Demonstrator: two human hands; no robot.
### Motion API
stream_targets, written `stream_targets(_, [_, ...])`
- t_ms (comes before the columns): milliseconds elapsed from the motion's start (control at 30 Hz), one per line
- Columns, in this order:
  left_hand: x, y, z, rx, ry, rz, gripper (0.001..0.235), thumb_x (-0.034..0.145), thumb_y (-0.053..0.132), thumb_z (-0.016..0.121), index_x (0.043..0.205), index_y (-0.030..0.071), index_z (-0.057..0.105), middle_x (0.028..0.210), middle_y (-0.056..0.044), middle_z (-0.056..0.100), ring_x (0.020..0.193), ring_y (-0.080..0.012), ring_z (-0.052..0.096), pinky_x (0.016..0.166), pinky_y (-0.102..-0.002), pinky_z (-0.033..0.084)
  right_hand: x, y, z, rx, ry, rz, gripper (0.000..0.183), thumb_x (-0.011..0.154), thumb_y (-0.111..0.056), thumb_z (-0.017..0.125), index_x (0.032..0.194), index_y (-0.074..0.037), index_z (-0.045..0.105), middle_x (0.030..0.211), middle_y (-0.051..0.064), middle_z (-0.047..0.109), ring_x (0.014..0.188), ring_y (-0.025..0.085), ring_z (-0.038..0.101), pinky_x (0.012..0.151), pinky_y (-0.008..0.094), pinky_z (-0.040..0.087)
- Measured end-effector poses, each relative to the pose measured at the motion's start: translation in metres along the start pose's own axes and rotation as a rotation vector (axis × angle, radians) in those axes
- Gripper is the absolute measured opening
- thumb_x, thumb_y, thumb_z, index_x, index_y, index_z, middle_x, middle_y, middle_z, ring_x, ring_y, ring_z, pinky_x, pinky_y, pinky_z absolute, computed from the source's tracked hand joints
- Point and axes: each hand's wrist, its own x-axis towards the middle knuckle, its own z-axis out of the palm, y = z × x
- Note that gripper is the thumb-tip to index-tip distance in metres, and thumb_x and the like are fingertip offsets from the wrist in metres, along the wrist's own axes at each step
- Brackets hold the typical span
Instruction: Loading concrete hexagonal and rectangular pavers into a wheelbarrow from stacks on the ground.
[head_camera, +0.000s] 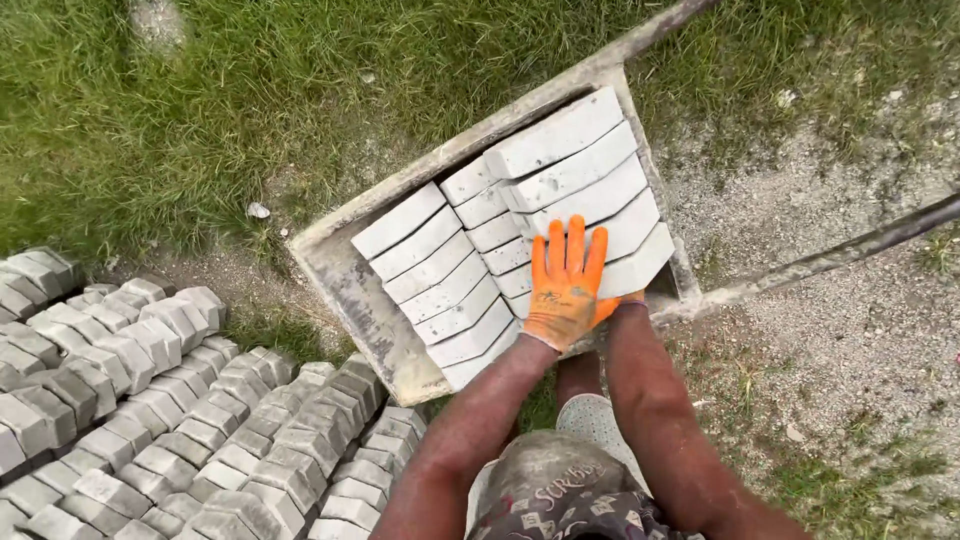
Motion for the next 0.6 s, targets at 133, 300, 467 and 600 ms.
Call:
stream_targets(133, [0.001, -0.002, 0.015, 0.019, 0.02, -0.015, 0.108, 0.065, 0.047, 0.087, 0.154, 0.007, 0.041, 0.16, -0.026, 0.036, 0.147, -0.0488, 0.033, 0.12, -0.068, 0.024, -0.039, 0.041, -0.021, 0.007, 0.069, 0.048, 0.073, 0.101, -0.057, 0.044, 0.158, -0.011, 0.041, 0.158, 0.011, 0.048, 0.14, 0.033, 0.05, 0.117, 0.049, 0.04])
stream_targets(300, [-0.008, -0.006, 0.019, -0.026, 0.088, 0.036, 0.109, 0.064, 0.044, 0.088, 0.156, 0.008, 0.043, 0.157, -0.027, 0.04, 0.144, -0.0472, 0.039, 0.121, -0.07, 0.025, -0.118, 0.071, -0.059, -0.02, 0.123, 0.102, 0.073, 0.101, -0.058, 0.043, 0.157, -0.01, 0.042, 0.156, 0.011, 0.049, 0.138, 0.033, 0.051, 0.116, 0.048, 0.04])
stream_targets(467, [-0.003, -0.002, 0.002, -0.012, 0.163, 0.062, 0.106, 0.063, 0.045, 0.088, 0.155, 0.013, 0.045, 0.149, -0.027, 0.045, 0.135, -0.0457, 0.043, 0.12, -0.07, 0.027, -0.168, 0.064, -0.101, -0.054, 0.111, 0.062, 0.074, 0.101, -0.059, 0.042, 0.156, -0.009, 0.043, 0.155, 0.012, 0.05, 0.137, 0.032, 0.051, 0.115, 0.048, 0.04])
stream_targets(600, [-0.028, 0.008, -0.025, -0.079, 0.198, 0.051, 0.094, 0.064, 0.043, 0.085, 0.15, 0.019, 0.053, 0.139, -0.023, 0.047, 0.127, -0.0453, 0.044, 0.112, -0.063, 0.034, -0.238, 0.069, -0.135, -0.075, 0.127, 0.075, 0.075, 0.101, -0.06, 0.041, 0.156, -0.009, 0.043, 0.154, 0.012, 0.051, 0.136, 0.032, 0.052, 0.115, 0.047, 0.04])
